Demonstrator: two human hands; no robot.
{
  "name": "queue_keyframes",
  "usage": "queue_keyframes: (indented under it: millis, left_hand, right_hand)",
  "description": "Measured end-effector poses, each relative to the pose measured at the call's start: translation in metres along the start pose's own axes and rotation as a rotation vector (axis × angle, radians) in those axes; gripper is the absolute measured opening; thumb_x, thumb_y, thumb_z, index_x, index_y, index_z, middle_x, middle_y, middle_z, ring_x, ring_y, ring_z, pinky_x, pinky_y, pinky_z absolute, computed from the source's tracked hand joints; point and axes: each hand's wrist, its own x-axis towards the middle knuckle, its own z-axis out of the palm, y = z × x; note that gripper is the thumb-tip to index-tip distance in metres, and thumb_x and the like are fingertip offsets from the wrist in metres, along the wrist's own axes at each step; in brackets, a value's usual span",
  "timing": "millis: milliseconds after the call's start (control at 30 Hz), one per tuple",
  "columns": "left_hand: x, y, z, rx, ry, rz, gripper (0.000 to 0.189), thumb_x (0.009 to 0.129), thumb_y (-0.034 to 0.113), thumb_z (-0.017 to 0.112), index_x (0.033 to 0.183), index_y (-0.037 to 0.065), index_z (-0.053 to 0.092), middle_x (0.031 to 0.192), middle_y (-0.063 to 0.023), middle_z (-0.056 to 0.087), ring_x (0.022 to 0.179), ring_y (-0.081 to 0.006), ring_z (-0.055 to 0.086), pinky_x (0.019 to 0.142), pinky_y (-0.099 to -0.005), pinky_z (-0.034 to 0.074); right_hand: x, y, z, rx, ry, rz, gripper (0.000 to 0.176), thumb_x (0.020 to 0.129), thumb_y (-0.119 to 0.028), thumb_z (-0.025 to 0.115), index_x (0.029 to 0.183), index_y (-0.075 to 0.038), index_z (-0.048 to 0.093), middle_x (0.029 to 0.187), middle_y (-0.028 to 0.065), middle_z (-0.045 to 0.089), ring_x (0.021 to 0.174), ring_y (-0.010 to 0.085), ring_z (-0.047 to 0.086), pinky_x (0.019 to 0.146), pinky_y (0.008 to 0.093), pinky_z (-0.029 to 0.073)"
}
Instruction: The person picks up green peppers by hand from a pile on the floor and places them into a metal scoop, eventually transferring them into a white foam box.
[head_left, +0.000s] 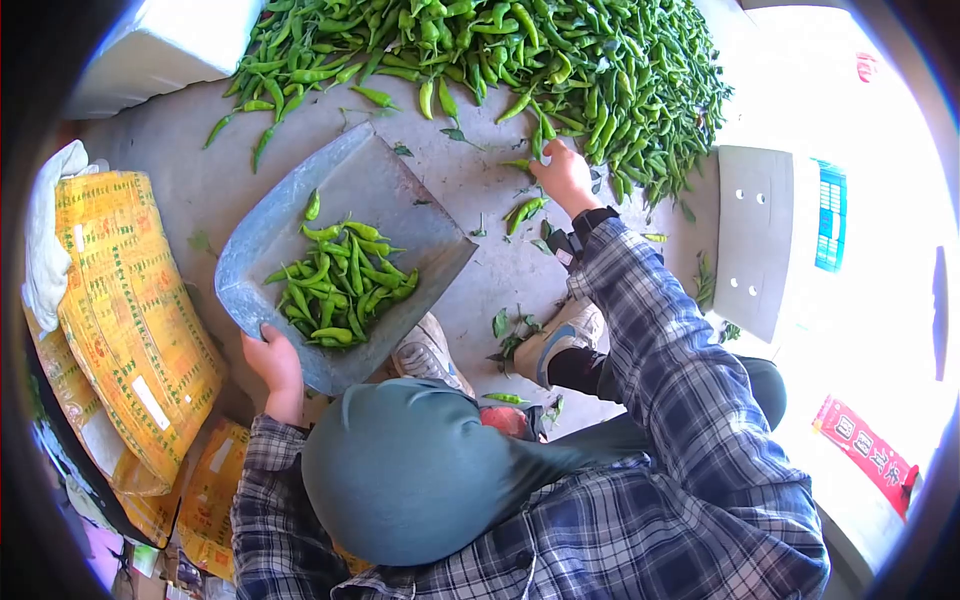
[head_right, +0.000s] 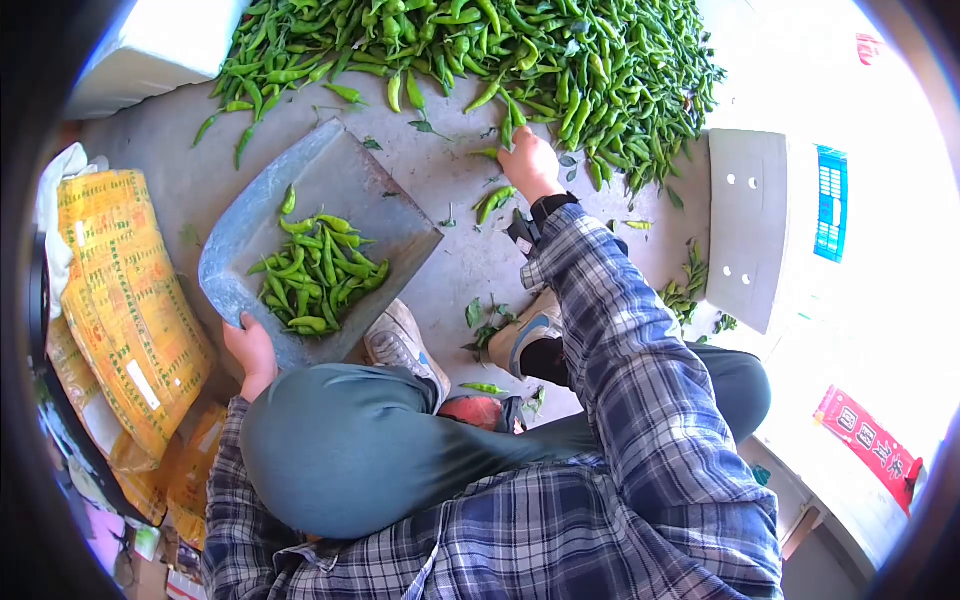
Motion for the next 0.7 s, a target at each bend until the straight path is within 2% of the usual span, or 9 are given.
queue_keyframes:
  millis: [100,233,433,500,533,600,633,700]
  left_hand:
    - [-0.001,0.002,0.000,0.023,0.020,-0.010,0.028,0.083,0.004,0.047,0.108,-0.007,0.051,0.098,-0.0215,0.060,0.090,-0.0335,0.058,0.082,-0.0377,0.043]
    - [0.005,-0.019,0.001,0.015,-0.018,-0.025,0.029,0.084,0.004,0.045,0.111,-0.007,0.050,0.104,-0.0205,0.059,0.093,-0.0308,0.057,0.084,-0.0369,0.041]
    - [0.004,-0.016,0.000,0.057,-0.024,-0.033,0.030,0.084,0.005,0.046,0.111,-0.008,0.050,0.105,-0.0214,0.059,0.094,-0.0319,0.057,0.084,-0.0375,0.041]
    - [0.004,-0.015,0.000,0.033,-0.026,-0.039,0.030,0.083,0.005,0.046,0.110,-0.008,0.050,0.105,-0.0220,0.059,0.095,-0.0331,0.057,0.084,-0.0379,0.041]
    - [0.004,-0.014,0.000,0.033,-0.028,-0.039,0.030,0.083,0.005,0.046,0.110,-0.008,0.050,0.105,-0.0220,0.059,0.095,-0.0331,0.057,0.084,-0.0379,0.041]
    - [0.004,-0.012,-0.001,0.064,-0.028,-0.036,0.031,0.083,0.005,0.046,0.111,-0.009,0.050,0.105,-0.0229,0.058,0.095,-0.0343,0.056,0.085,-0.0382,0.041]
    - [0.003,-0.011,-0.001,0.064,-0.030,-0.035,0.031,0.083,0.005,0.046,0.111,-0.009,0.050,0.105,-0.0229,0.058,0.095,-0.0343,0.056,0.085,-0.0382,0.041]
    - [0.003,-0.008,0.000,0.021,-0.015,-0.033,0.031,0.083,0.004,0.046,0.111,-0.009,0.050,0.106,-0.0236,0.058,0.096,-0.0350,0.056,0.085,-0.0384,0.041]
  right_hand:
    - [0.001,0.007,0.004,-0.029,-0.109,-0.063,0.030,0.071,-0.015,0.062,0.098,-0.006,0.054,0.090,0.0193,0.063,0.088,0.0355,0.060,0.077,0.0428,0.047]
    - [0.003,0.017,0.013,0.027,-0.082,-0.029,0.032,0.070,-0.011,0.061,0.100,-0.006,0.054,0.091,0.0203,0.062,0.089,0.0362,0.059,0.079,0.0428,0.046]
    - [0.002,0.030,0.006,0.188,-0.132,-0.084,0.031,0.069,-0.006,0.058,0.099,-0.007,0.060,0.082,0.0195,0.063,0.081,0.0357,0.061,0.074,0.0392,0.049]
    - [0.002,0.041,-0.002,0.192,-0.112,-0.167,0.024,0.069,-0.006,0.057,0.093,-0.007,0.064,0.076,0.0154,0.064,0.077,0.0334,0.062,0.071,0.0374,0.050]
    - [-0.001,0.044,-0.012,0.255,-0.132,-0.130,0.020,0.071,-0.007,0.055,0.087,-0.006,0.066,0.076,0.0118,0.066,0.074,0.0313,0.063,0.069,0.0372,0.050]
    - [-0.001,0.062,-0.032,0.536,-0.443,0.087,0.021,0.071,-0.007,0.061,0.092,-0.005,0.064,0.071,0.0108,0.063,0.063,0.0190,0.062,0.061,0.0305,0.050]
    - [-0.005,0.059,-0.041,0.536,-0.443,0.090,0.021,0.071,-0.007,0.061,0.092,-0.005,0.064,0.071,0.0108,0.063,0.063,0.0190,0.062,0.061,0.0305,0.050]
    - [-0.022,0.053,-0.058,-0.657,-0.504,-0.157,0.021,0.075,-0.009,0.060,0.095,-0.007,0.063,0.076,0.0136,0.063,0.074,0.0260,0.063,0.065,0.0348,0.050]
